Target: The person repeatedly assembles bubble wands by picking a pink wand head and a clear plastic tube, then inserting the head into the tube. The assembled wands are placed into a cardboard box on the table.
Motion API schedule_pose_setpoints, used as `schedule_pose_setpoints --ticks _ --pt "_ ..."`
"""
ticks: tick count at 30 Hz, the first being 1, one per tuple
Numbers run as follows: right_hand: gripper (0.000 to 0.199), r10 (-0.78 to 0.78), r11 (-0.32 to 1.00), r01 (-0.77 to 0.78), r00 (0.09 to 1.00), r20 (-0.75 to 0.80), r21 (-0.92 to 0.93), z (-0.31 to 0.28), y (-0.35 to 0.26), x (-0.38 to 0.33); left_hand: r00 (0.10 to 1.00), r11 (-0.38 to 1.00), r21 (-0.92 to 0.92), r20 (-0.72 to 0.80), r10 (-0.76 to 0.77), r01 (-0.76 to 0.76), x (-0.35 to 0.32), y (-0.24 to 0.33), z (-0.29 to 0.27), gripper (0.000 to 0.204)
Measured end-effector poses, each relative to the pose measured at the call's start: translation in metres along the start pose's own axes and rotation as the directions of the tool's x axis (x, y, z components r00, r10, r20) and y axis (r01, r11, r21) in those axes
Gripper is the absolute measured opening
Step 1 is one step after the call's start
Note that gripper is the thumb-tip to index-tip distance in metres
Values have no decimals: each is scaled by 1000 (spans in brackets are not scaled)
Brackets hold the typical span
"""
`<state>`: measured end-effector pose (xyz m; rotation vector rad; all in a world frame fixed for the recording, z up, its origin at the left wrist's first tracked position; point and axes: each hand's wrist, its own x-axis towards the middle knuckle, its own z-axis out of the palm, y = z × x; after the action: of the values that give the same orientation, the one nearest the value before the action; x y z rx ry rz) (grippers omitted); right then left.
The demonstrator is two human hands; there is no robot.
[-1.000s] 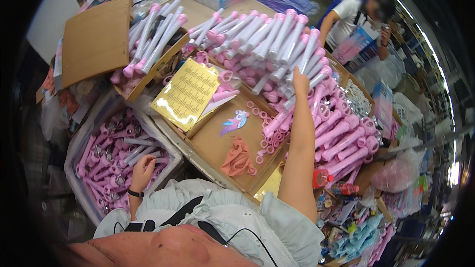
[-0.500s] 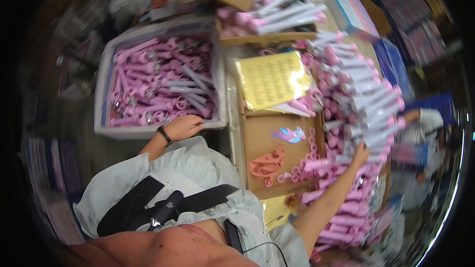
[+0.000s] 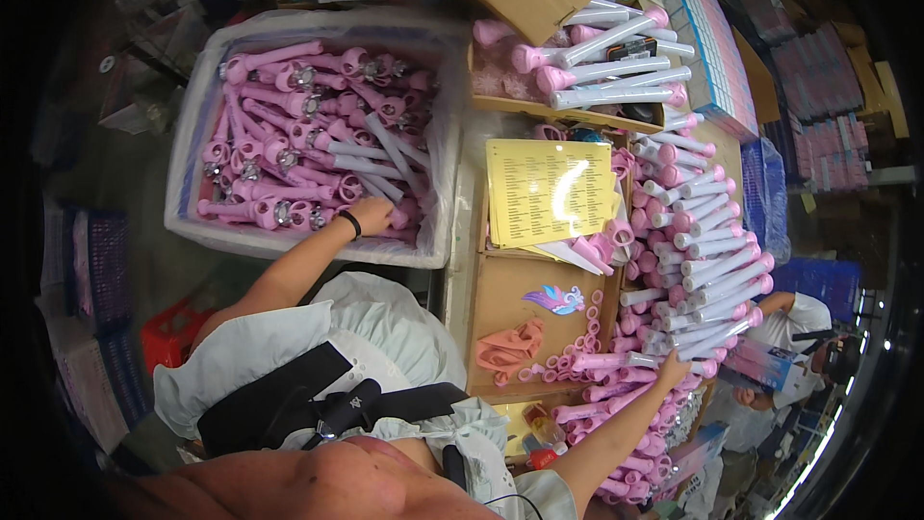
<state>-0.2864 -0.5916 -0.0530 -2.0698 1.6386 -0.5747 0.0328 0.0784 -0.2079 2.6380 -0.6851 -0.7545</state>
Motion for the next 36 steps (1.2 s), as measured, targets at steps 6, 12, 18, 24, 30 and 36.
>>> schedule_pose_setpoints --ticks 6,12,18,24,30,36 --pt "63 -7 994 9 1000 20 -111 -11 5 -31 989 971 236 -145 -13 48 112 -43 21 29" --pt "63 -266 876 311 949 170 -369 -15 -3 -75 982 778 607 -24 -186 162 193 -95 32 34" --pt "58 -324 812 325 942 88 -485 8 -19 -125 922 803 532 100 -375 269 174 -126 37 41" --pt "44 -259 945 258 966 19 -201 32 -26 -185 951 886 439 181 -252 152 105 -107 29 43" --pt "29 -314 933 330 941 125 -141 37 -27 -289 980 989 -19 -132 -148 146 -12 -114 -1 33" --pt "30 -185 980 134 892 413 148 43 -58 -327 949 937 -304 -307 77 -175 -64 -19 -63 30"
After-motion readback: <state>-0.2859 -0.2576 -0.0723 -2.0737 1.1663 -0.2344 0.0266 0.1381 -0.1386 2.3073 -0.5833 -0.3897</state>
